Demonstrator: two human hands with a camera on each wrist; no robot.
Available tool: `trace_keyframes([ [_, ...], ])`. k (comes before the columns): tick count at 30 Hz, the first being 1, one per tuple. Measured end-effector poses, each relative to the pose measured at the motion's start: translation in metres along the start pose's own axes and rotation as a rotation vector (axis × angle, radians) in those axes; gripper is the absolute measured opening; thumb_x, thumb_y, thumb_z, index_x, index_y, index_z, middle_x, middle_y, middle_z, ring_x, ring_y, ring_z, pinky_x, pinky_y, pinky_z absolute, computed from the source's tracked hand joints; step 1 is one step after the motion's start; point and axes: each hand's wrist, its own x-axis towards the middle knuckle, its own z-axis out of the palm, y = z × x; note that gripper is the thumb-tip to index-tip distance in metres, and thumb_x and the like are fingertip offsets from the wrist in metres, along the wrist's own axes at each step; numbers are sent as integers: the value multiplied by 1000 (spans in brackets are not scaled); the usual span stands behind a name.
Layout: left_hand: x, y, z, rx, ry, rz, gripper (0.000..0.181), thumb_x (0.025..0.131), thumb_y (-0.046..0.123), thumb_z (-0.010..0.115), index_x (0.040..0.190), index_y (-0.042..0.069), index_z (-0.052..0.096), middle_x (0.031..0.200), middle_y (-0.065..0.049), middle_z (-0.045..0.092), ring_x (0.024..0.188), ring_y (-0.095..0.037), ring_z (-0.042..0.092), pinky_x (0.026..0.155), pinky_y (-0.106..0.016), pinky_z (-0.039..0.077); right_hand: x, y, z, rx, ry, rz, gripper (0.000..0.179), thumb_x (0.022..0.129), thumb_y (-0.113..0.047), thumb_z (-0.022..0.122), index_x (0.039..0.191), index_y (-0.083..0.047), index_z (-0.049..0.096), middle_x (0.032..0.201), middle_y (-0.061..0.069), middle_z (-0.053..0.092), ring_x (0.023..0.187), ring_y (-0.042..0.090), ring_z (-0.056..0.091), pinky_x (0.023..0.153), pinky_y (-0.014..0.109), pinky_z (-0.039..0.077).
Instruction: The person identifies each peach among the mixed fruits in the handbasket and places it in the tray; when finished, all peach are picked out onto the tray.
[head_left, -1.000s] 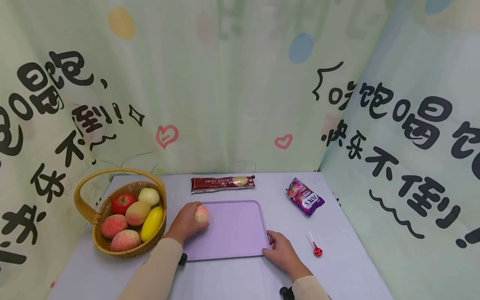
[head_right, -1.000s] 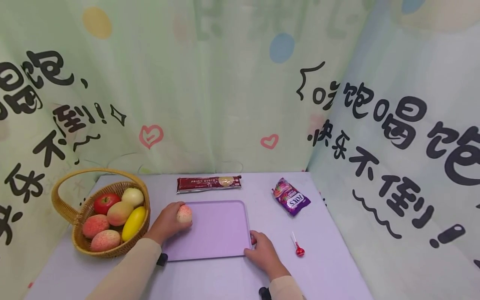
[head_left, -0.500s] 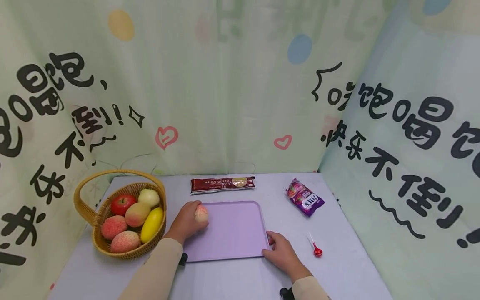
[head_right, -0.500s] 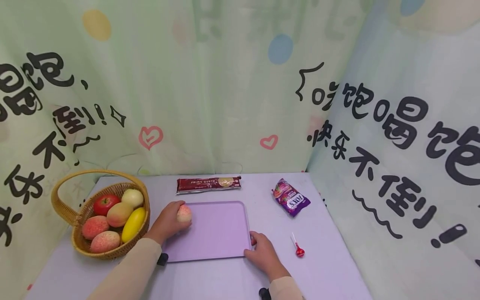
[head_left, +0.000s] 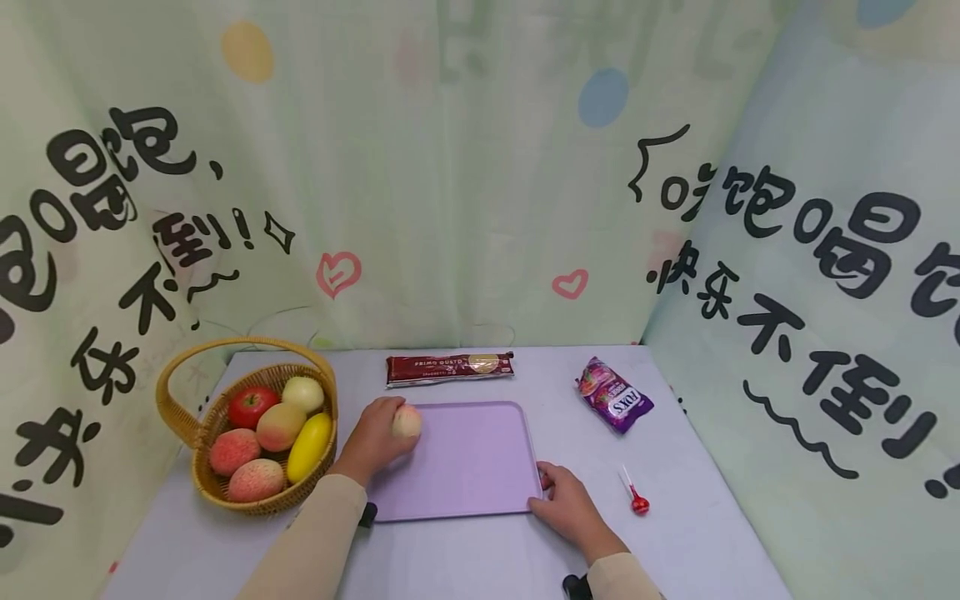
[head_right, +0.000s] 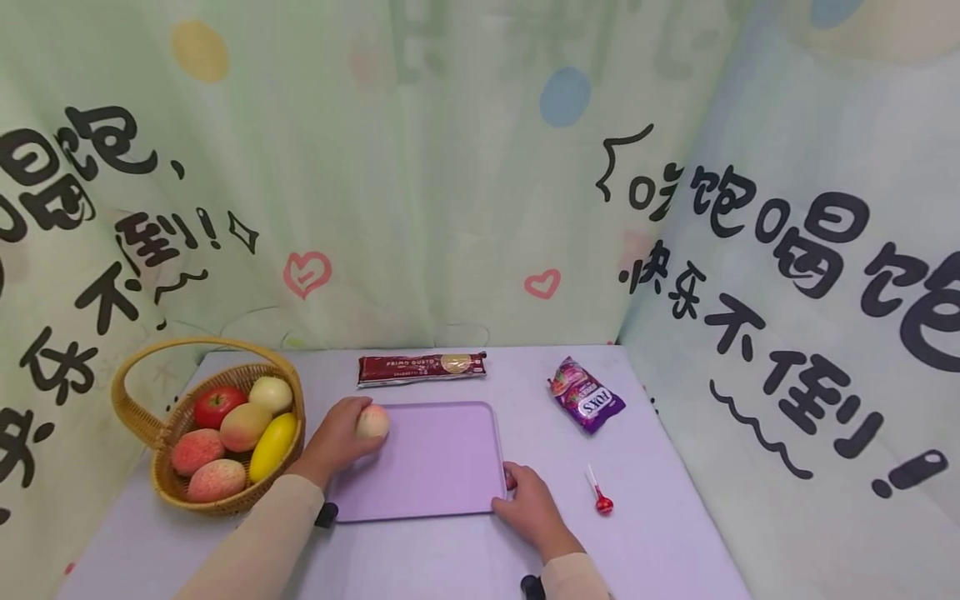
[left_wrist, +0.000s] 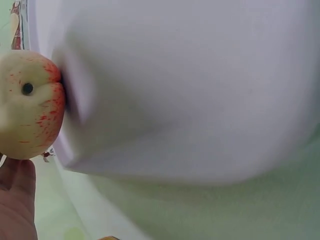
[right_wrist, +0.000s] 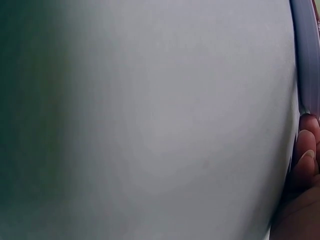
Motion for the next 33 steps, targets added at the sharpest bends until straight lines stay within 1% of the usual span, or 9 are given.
trace_keyframes([
  [9, -4, 11, -8, 26, -1, -10, 66, 81, 24, 87, 139, 10, 59, 140, -9, 59, 123, -30, 54, 105, -52, 51, 1, 3, 2, -8, 15, -9, 65, 79, -19, 81, 137, 2, 59, 95, 0, 59, 82, 15, 50, 69, 28, 44],
  [13, -7, 16, -14, 26, -8, 9, 66, 81, 24, 87, 139, 11, 59, 142, -8, 58, 123, -28, 54, 105, -51, 51, 1, 2, 1, -4, 12, 5, 65, 80, -19, 81, 138, 2, 59, 96, 0, 59, 83, 15, 50, 69, 27, 44],
  [16, -11, 19, -19, 21, -17, 37, 65, 80, 24, 88, 139, 12, 60, 142, -6, 58, 121, -27, 54, 104, -48, 52, 0, 1, 1, -2, 7, 14, 65, 80, -19, 81, 138, 1, 58, 96, 0, 59, 84, 15, 50, 70, 28, 44],
  [20, -20, 23, -26, 10, -35, 81, 66, 79, 26, 89, 137, 14, 60, 143, -4, 57, 121, -24, 55, 104, -46, 53, 0, 0, 1, -4, 4, 8, 65, 80, -18, 81, 138, 2, 58, 97, 1, 59, 84, 15, 50, 70, 29, 44],
  [23, -29, 28, -32, 18, -50, 113, 70, 78, 31, 90, 138, 15, 60, 144, -3, 57, 126, -23, 55, 108, -45, 51, -1, -1, 0, -1, 3, 8, 65, 80, -18, 81, 137, 2, 59, 97, 2, 59, 84, 15, 50, 70, 28, 44],
  [25, -35, 31, -38, 34, -52, 142, 72, 78, 34, 90, 140, 14, 59, 144, -3, 57, 129, -24, 54, 109, -45, 50, -1, -1, 0, 2, 4, 8, 65, 80, -18, 82, 137, 3, 59, 97, 1, 59, 84, 15, 50, 70, 28, 44],
  [28, -46, 35, -49, 70, -42, 162, 75, 77, 37, 90, 141, 14, 58, 146, -4, 57, 133, -26, 53, 111, -47, 49, -1, -1, 1, 7, 3, 11, 65, 80, -19, 81, 138, 2, 59, 97, 1, 59, 84, 15, 50, 70, 27, 44],
  [33, -61, 36, -62, 139, -15, 184, 78, 76, 43, 90, 141, 13, 58, 145, -4, 58, 134, -26, 54, 110, -49, 50, 0, 0, 0, -2, 2, 13, 66, 80, -19, 81, 138, 2, 59, 98, 1, 60, 85, 14, 51, 71, 28, 45],
])
